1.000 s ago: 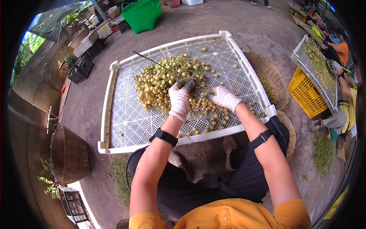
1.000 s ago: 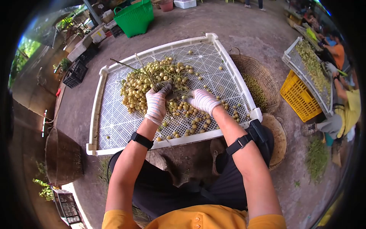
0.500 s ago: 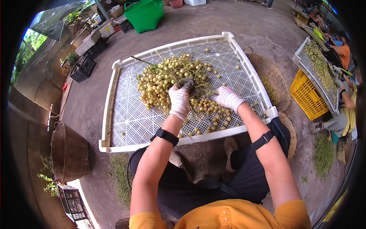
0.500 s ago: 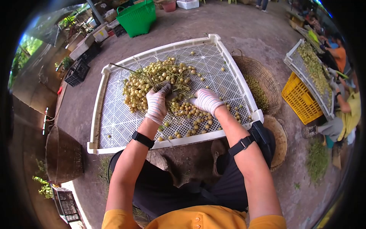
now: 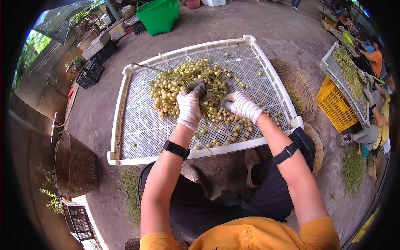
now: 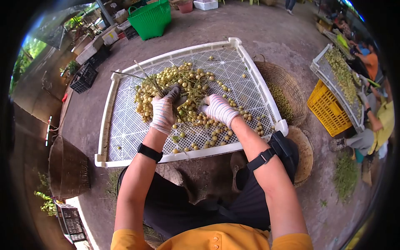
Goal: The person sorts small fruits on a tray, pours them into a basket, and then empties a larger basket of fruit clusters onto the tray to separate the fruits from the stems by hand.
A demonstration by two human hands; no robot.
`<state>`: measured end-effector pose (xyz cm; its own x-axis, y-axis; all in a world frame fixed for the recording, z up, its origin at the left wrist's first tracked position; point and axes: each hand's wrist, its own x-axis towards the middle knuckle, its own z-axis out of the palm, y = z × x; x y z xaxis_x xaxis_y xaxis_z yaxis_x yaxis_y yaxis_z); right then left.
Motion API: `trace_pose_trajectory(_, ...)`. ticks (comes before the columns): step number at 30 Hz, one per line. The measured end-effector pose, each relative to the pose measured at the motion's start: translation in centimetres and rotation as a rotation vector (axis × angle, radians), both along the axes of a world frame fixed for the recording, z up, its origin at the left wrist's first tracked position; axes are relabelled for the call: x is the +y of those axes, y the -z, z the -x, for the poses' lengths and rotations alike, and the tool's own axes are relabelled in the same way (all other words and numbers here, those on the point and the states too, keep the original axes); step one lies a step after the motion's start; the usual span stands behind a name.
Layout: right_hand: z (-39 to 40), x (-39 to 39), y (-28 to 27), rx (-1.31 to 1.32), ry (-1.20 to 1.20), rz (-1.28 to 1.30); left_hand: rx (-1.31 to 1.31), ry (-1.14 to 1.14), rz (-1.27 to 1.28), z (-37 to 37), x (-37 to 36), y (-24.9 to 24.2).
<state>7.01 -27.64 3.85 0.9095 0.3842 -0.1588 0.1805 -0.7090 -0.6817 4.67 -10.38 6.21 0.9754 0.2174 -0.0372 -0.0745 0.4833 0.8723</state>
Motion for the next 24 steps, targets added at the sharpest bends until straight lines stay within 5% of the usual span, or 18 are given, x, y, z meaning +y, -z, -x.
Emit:
trace_pose_trajectory(5,1.0,0.0,-1.9,-0.16,0.103,0.365,-0.025,0.026,-0.059,0.3,0.3,-0.7)
trace_pose_trajectory(7,2.3,-0.1,-1.8,-0.531,-0.047,0.484,-0.128,-0.007,-0.141,0.1,1.3,-1.5)
trace_pose_trajectory(11,4.4,2.1,-0.6,-0.236,-0.231,0.684,-0.264,-0.069,-0.356,-0.5,3.2,-2.1)
trace_pose_trajectory(14,3.5,2.4,1.7,-0.227,-0.155,0.699,-0.222,0.02,-0.428,-0.2,4.1,-2.5)
trace_pose_trajectory(20,2.4,-1.0,-5.5,-0.251,-0.009,0.128,-0.352,0.16,-1.08,-1.1,4.1,0.8)
trace_pose_trajectory(24,1.9,-1.3,-7.0,-0.368,-0.003,-0.222,-0.321,0.165,-1.457,0.1,2.1,-1.6)
